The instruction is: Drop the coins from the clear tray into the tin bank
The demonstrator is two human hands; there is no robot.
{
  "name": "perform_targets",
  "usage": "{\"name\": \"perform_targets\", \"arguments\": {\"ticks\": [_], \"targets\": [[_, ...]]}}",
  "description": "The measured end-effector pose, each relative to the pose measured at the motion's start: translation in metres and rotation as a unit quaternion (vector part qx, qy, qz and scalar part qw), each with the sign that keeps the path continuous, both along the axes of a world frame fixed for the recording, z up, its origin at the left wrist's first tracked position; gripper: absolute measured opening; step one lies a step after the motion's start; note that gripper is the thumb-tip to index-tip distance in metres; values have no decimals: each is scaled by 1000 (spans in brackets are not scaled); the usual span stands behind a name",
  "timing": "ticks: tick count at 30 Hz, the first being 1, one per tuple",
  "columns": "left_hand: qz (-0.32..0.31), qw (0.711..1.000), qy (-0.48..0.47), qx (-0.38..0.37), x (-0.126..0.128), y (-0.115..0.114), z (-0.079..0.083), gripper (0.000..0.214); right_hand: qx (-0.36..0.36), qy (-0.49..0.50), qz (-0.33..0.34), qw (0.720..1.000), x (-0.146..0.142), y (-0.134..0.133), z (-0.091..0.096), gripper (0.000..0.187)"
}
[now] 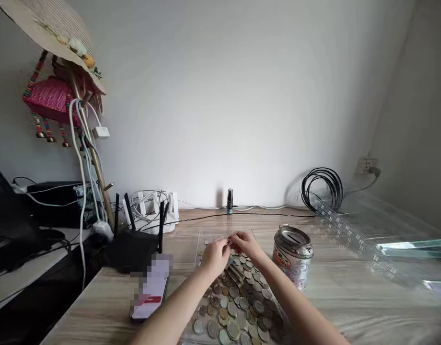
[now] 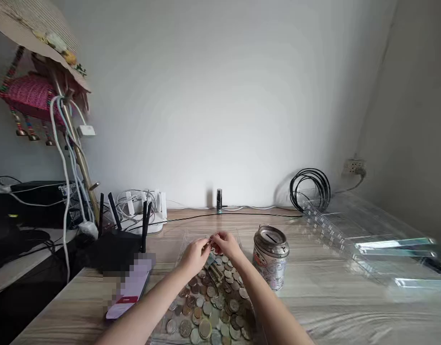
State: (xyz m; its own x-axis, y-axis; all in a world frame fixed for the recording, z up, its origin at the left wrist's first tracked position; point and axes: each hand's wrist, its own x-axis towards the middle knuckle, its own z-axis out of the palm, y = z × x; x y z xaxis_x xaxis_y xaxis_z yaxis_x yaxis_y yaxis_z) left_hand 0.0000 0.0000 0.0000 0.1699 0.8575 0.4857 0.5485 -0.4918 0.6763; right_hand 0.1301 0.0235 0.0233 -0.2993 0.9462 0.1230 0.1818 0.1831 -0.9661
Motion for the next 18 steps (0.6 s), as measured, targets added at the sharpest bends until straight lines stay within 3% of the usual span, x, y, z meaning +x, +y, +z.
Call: {"name": "perform_targets", "arguments": {"ticks": [5,9,15,18], "targets": [[6,988,-95,-119,-4,11,-5,32,35,40,-5,999,2,5,1,30],[-67,962,-167,-206,-2,12,-3,35,48,36,4,998,3,6,-1,33],[-100,933,-247,-240,-2,11,3,45,8,47,56,997,3,-4,15,33],[-138,922,-281,-228,-4,5,11,46,51,28,21,998,1,-16,29,27]]}}
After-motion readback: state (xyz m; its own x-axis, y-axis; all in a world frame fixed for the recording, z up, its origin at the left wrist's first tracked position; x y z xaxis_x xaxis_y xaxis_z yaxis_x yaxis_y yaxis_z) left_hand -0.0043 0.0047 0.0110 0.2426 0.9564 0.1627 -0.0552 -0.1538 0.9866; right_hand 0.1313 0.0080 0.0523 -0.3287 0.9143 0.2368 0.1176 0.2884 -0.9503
